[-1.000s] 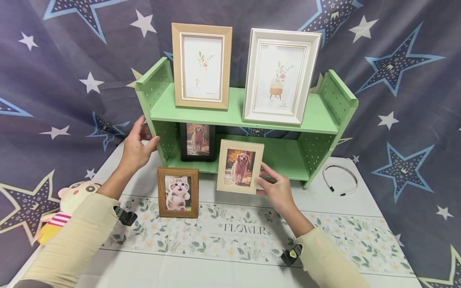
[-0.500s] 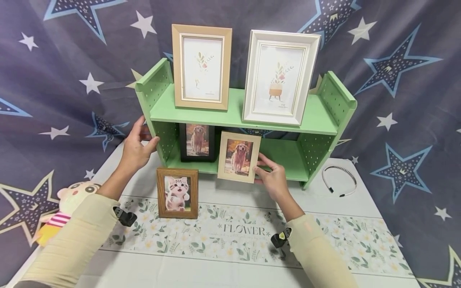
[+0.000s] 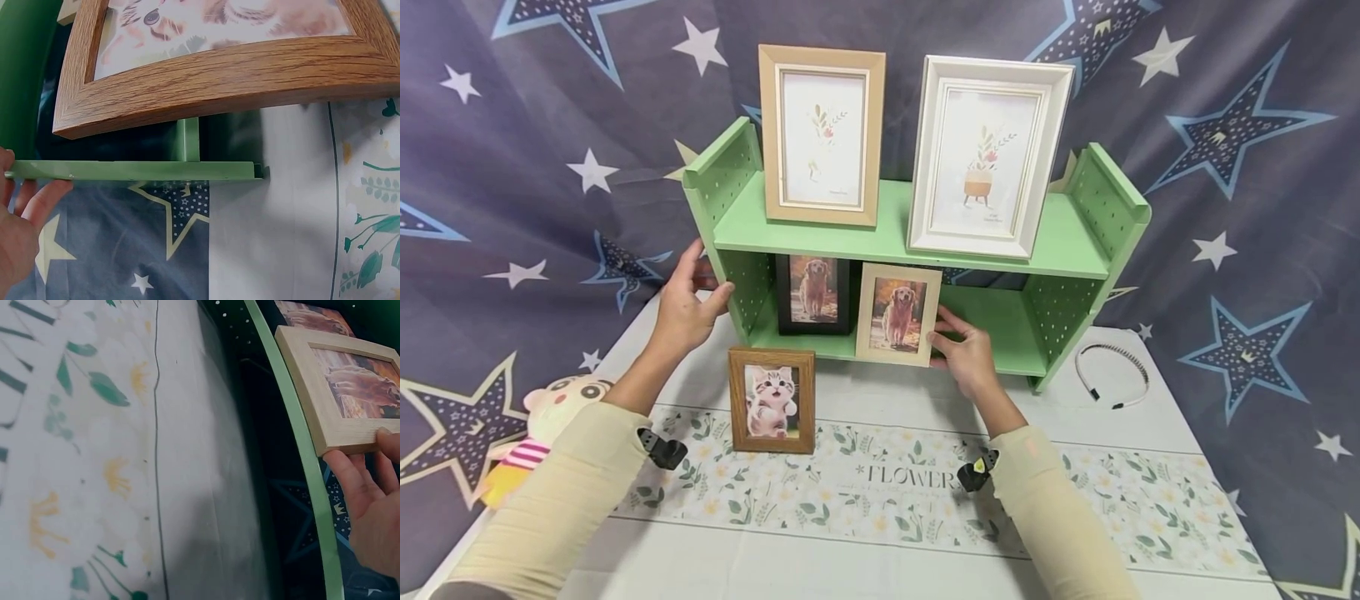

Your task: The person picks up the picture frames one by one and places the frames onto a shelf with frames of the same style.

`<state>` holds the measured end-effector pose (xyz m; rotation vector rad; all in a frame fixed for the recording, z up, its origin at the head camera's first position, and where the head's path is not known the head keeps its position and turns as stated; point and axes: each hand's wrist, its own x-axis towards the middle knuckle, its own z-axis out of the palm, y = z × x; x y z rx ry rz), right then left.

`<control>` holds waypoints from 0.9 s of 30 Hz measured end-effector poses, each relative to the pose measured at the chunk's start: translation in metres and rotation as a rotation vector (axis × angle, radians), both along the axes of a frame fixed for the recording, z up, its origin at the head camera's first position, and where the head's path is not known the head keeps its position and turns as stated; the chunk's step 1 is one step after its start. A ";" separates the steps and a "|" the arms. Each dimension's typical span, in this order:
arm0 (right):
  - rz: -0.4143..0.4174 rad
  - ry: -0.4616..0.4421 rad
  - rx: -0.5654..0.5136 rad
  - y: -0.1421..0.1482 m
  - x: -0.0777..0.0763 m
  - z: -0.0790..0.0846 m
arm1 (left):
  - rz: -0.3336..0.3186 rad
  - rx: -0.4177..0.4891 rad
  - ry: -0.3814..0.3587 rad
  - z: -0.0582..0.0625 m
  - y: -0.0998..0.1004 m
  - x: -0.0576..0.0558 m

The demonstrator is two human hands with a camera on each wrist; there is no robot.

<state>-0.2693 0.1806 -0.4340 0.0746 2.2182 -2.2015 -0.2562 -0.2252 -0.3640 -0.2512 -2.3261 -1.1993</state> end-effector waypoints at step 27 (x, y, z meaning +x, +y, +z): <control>-0.018 0.032 0.130 -0.005 -0.004 0.005 | -0.016 0.023 0.011 0.001 0.001 0.000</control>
